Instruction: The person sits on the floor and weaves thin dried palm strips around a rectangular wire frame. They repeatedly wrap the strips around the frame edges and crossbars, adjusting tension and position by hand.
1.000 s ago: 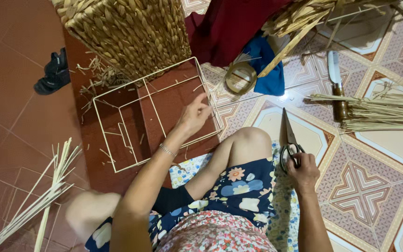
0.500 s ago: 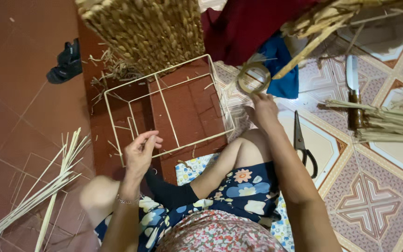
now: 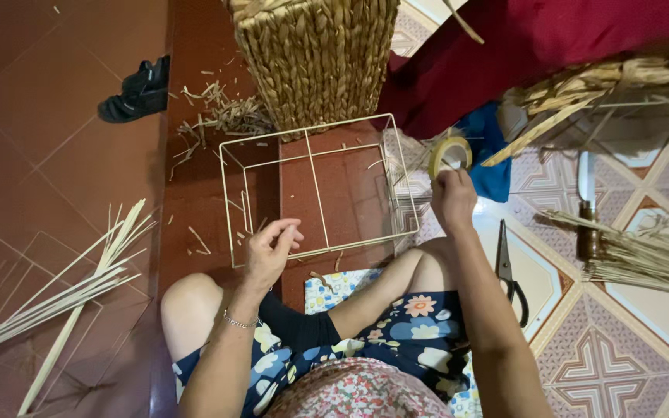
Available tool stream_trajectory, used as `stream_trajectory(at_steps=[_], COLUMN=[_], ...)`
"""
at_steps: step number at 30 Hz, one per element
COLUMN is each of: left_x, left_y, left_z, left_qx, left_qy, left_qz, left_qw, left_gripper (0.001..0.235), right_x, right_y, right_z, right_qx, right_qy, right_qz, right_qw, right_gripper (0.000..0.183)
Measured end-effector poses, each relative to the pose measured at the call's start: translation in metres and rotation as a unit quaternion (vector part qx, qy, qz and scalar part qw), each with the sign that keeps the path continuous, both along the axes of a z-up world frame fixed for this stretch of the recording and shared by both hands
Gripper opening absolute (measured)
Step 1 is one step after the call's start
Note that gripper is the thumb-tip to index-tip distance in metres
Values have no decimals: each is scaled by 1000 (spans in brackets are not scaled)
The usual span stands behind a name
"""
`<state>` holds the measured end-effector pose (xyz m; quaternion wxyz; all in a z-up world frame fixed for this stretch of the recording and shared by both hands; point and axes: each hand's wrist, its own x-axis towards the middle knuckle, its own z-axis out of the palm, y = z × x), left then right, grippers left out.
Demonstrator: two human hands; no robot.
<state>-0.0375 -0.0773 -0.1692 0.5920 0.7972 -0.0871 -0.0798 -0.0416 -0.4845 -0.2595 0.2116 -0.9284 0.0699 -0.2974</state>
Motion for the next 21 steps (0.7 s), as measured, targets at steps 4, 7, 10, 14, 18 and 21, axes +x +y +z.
stream_trajectory(at_steps=[4,7,10,14,18,21], left_x=[-5,-16,-29,-52,-66,-73], left_y=[-9,-22,-35,-39,-27,-19], left_z=[11,26,51,85,104,106], left_qx=[0,-7,67,142,196,194], left_qy=[-28,-44,-243,-404,-445,-433], left_qz=[-17,-43,-130,-150,-162,-190], left_qw=[999,998,959,891,859,860], left_gripper=[20,21,35,51,39,36], right_x=[-56,-91,-113,-132,-146,-142], right_y=[51,94,132,172,182,156], right_z=[79,115,130,127,120,123], right_qx=[108,155,286,558,626,550], right_qy=[-64,-88,-86,-9,42,99], right_qz=[7,24,85,168,222,302], right_qw=[992,984,951,813,747,772], right_gripper=[21,23,25,32,37,34])
